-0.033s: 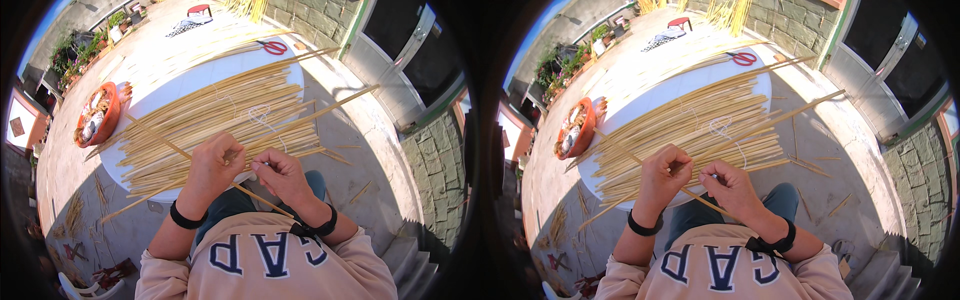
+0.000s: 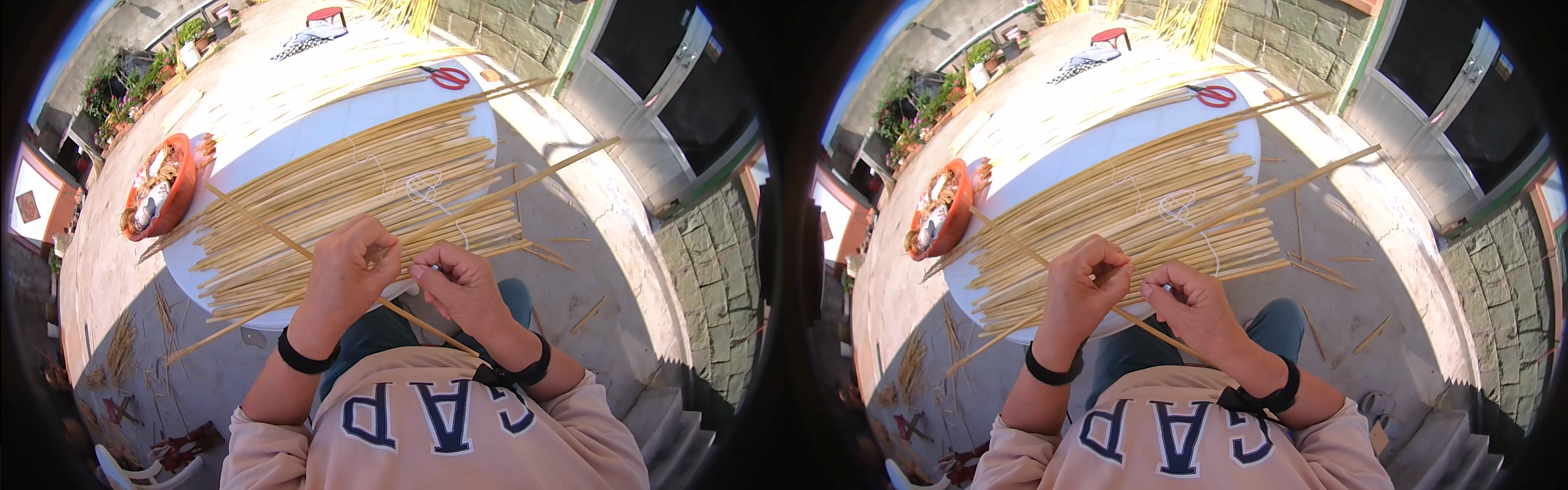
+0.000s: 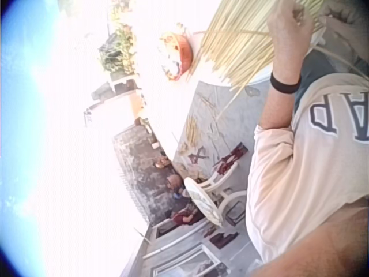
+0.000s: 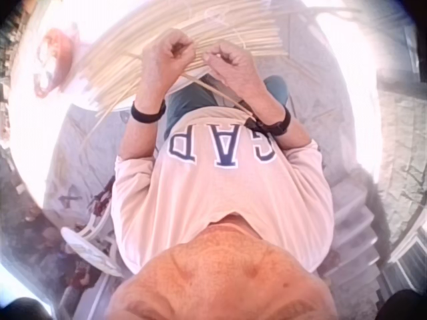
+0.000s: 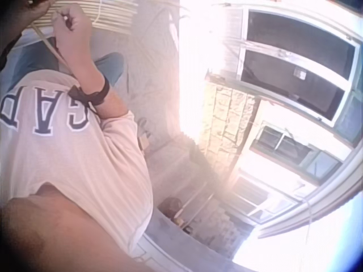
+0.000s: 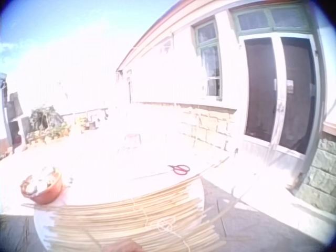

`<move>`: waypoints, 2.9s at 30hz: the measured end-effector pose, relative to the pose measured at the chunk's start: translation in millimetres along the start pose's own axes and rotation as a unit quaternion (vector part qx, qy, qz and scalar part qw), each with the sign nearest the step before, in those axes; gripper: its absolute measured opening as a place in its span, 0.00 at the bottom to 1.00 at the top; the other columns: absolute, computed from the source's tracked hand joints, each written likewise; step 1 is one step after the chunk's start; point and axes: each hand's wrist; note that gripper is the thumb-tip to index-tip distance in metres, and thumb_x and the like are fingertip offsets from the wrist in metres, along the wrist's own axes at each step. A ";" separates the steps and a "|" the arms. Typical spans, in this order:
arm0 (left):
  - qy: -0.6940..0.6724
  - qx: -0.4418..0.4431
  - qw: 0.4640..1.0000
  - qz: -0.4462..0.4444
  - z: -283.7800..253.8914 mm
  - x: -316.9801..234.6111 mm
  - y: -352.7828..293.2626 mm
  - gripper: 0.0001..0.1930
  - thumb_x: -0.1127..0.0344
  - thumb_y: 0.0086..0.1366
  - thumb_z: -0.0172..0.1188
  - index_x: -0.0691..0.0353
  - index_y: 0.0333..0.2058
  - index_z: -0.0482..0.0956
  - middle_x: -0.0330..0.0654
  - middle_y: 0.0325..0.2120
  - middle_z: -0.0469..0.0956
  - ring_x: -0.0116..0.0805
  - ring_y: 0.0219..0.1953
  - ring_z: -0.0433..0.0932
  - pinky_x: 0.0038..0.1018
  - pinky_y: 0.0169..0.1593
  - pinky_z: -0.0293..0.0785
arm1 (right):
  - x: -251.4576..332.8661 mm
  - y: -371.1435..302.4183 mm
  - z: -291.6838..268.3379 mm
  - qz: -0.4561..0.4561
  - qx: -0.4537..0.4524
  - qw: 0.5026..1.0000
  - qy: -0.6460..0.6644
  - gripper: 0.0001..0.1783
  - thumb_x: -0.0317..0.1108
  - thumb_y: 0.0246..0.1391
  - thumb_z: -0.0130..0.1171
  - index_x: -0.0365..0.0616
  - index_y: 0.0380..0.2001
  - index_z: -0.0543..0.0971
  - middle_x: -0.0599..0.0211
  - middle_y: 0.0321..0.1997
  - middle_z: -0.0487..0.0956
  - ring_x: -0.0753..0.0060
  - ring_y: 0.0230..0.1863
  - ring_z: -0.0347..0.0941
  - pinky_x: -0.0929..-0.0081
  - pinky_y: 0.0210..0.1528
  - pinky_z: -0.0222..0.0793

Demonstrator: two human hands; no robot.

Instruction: The person weaves thin wooden rods together by threading a white string over and under each rod, pulling the string tight to secure the rods in a flat row on a table.

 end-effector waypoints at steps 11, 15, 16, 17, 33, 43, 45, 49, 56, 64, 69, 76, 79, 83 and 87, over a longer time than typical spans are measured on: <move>-0.008 0.001 1.000 -0.014 2.0 0.9 -0.4 0.05 0.78 0.45 0.57 0.66 0.20 0.69 0.40 0.18 0.71 0.29 0.19 0.70 0.21 0.23 0.64 | -2.4 1.9 -2.3 0.000 0.004 1.000 0.001 0.05 0.32 0.50 0.53 0.43 0.27 0.72 0.79 0.15 0.67 0.94 0.14 0.58 0.92 0.13 0.51; 0.021 0.010 1.000 0.012 1.8 4.1 0.6 0.05 0.80 0.46 0.57 0.68 0.21 0.69 0.38 0.20 0.71 0.21 0.20 0.69 0.15 0.22 0.64 | -3.2 2.3 -3.2 -0.004 0.000 1.000 0.002 0.05 0.32 0.50 0.53 0.43 0.27 0.72 0.79 0.15 0.67 0.94 0.14 0.58 0.92 0.13 0.51; 0.021 0.009 1.000 0.012 1.8 4.6 -0.2 0.05 0.80 0.46 0.57 0.68 0.21 0.69 0.38 0.20 0.71 0.21 0.20 0.69 0.15 0.22 0.64 | -4.8 2.4 -2.9 0.000 0.000 1.000 0.006 0.05 0.32 0.50 0.53 0.43 0.28 0.72 0.79 0.15 0.67 0.94 0.14 0.59 0.92 0.14 0.52; 0.022 0.005 1.000 0.016 1.8 5.1 -1.0 0.05 0.80 0.46 0.57 0.68 0.21 0.69 0.39 0.20 0.71 0.21 0.19 0.69 0.15 0.22 0.64 | -6.5 2.4 -2.7 0.003 -0.001 1.000 0.009 0.05 0.31 0.50 0.54 0.42 0.28 0.72 0.80 0.16 0.67 0.93 0.15 0.59 0.92 0.15 0.53; 0.039 -0.029 0.997 0.055 5.9 -5.0 -7.5 0.06 0.79 0.44 0.58 0.65 0.20 0.69 0.40 0.19 0.71 0.26 0.15 0.66 0.19 0.18 0.60 | -22.1 1.8 9.1 -0.124 -0.032 0.992 0.004 0.04 0.31 0.54 0.50 0.43 0.28 0.69 0.78 0.17 0.65 0.92 0.16 0.55 0.91 0.16 0.49; 0.069 -0.052 0.992 0.095 7.9 -11.8 -11.4 0.07 0.79 0.43 0.59 0.64 0.20 0.69 0.42 0.20 0.71 0.30 0.16 0.68 0.21 0.19 0.62 | -25.3 -0.5 5.5 -0.127 -0.020 0.991 0.041 0.04 0.29 0.53 0.50 0.41 0.28 0.70 0.78 0.20 0.66 0.90 0.21 0.59 0.90 0.22 0.57; 0.068 -0.051 0.992 0.089 7.4 -13.8 -13.0 0.08 0.80 0.42 0.59 0.64 0.21 0.69 0.42 0.20 0.71 0.31 0.17 0.68 0.21 0.19 0.63 | -25.9 -0.2 5.3 -0.127 -0.016 0.991 0.047 0.04 0.29 0.53 0.51 0.41 0.28 0.70 0.78 0.20 0.66 0.90 0.21 0.59 0.90 0.23 0.57; 0.032 -0.060 0.994 0.084 9.9 -15.7 -15.8 0.09 0.81 0.41 0.57 0.64 0.22 0.67 0.44 0.18 0.66 0.43 0.22 0.67 0.32 0.24 0.63 | -23.4 -1.3 5.8 -0.129 -0.012 0.990 0.055 0.05 0.30 0.54 0.51 0.41 0.27 0.70 0.78 0.20 0.66 0.90 0.21 0.59 0.90 0.23 0.57; 0.083 -0.044 0.988 0.120 9.4 -16.2 -19.5 0.09 0.82 0.41 0.59 0.64 0.22 0.69 0.44 0.22 0.72 0.37 0.22 0.70 0.24 0.23 0.65 | -22.9 -1.9 5.9 -0.098 -0.009 0.990 0.100 0.04 0.29 0.53 0.51 0.40 0.28 0.70 0.78 0.18 0.66 0.90 0.19 0.59 0.91 0.21 0.56; 0.094 -0.057 0.977 0.183 -1.1 -16.8 -15.6 0.11 0.81 0.40 0.59 0.65 0.25 0.72 0.44 0.23 0.72 0.39 0.23 0.70 0.26 0.25 0.67 | -6.7 -2.4 -4.7 -0.082 0.062 0.994 0.032 0.04 0.27 0.52 0.52 0.38 0.30 0.70 0.77 0.18 0.69 0.91 0.17 0.62 0.91 0.17 0.56; 0.111 -0.060 0.970 0.209 0.4 -19.0 -21.8 0.11 0.82 0.38 0.60 0.65 0.25 0.72 0.43 0.23 0.72 0.38 0.23 0.70 0.26 0.24 0.67 | -18.2 -1.4 -4.5 -0.143 0.041 0.989 0.000 0.02 0.25 0.51 0.51 0.38 0.29 0.71 0.74 0.21 0.69 0.89 0.18 0.63 0.90 0.17 0.58; 0.097 -0.045 0.964 0.243 2.0 -19.0 -24.1 0.12 0.83 0.37 0.59 0.67 0.25 0.71 0.44 0.23 0.71 0.38 0.21 0.70 0.26 0.23 0.67 | -20.2 -0.8 -1.2 -0.270 0.028 0.962 -0.006 0.02 0.24 0.51 0.51 0.37 0.29 0.72 0.71 0.24 0.68 0.85 0.17 0.64 0.88 0.17 0.60; 0.098 -0.034 0.964 0.243 4.3 -16.4 -27.3 0.12 0.83 0.38 0.59 0.67 0.26 0.71 0.44 0.22 0.71 0.39 0.21 0.70 0.26 0.23 0.66 | -19.3 -2.8 0.2 -0.217 0.040 0.972 0.078 0.03 0.24 0.52 0.50 0.36 0.30 0.73 0.71 0.24 0.69 0.85 0.17 0.64 0.87 0.18 0.61; 0.106 -0.020 0.967 0.229 -1.7 -9.1 -18.9 0.12 0.82 0.39 0.59 0.66 0.26 0.71 0.43 0.22 0.71 0.38 0.22 0.70 0.26 0.24 0.67 | -3.1 -0.9 -7.9 -0.101 0.029 0.991 -0.079 0.06 0.26 0.50 0.53 0.37 0.32 0.73 0.67 0.25 0.70 0.80 0.18 0.66 0.83 0.19 0.63; 0.139 -0.025 0.964 0.226 -13.3 -11.3 -4.1 0.11 0.81 0.40 0.60 0.65 0.26 0.71 0.42 0.23 0.70 0.38 0.23 0.70 0.26 0.25 0.67 | 38.5 -11.2 -16.0 -0.338 -0.052 0.815 -0.467 0.07 0.27 0.45 0.56 0.38 0.30 0.73 0.64 0.24 0.70 0.70 0.20 0.68 0.78 0.21 0.65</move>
Point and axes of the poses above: each hand's wrist, its own y-axis towards the middle knuckle, its own z-axis out of the palm, x = y × z
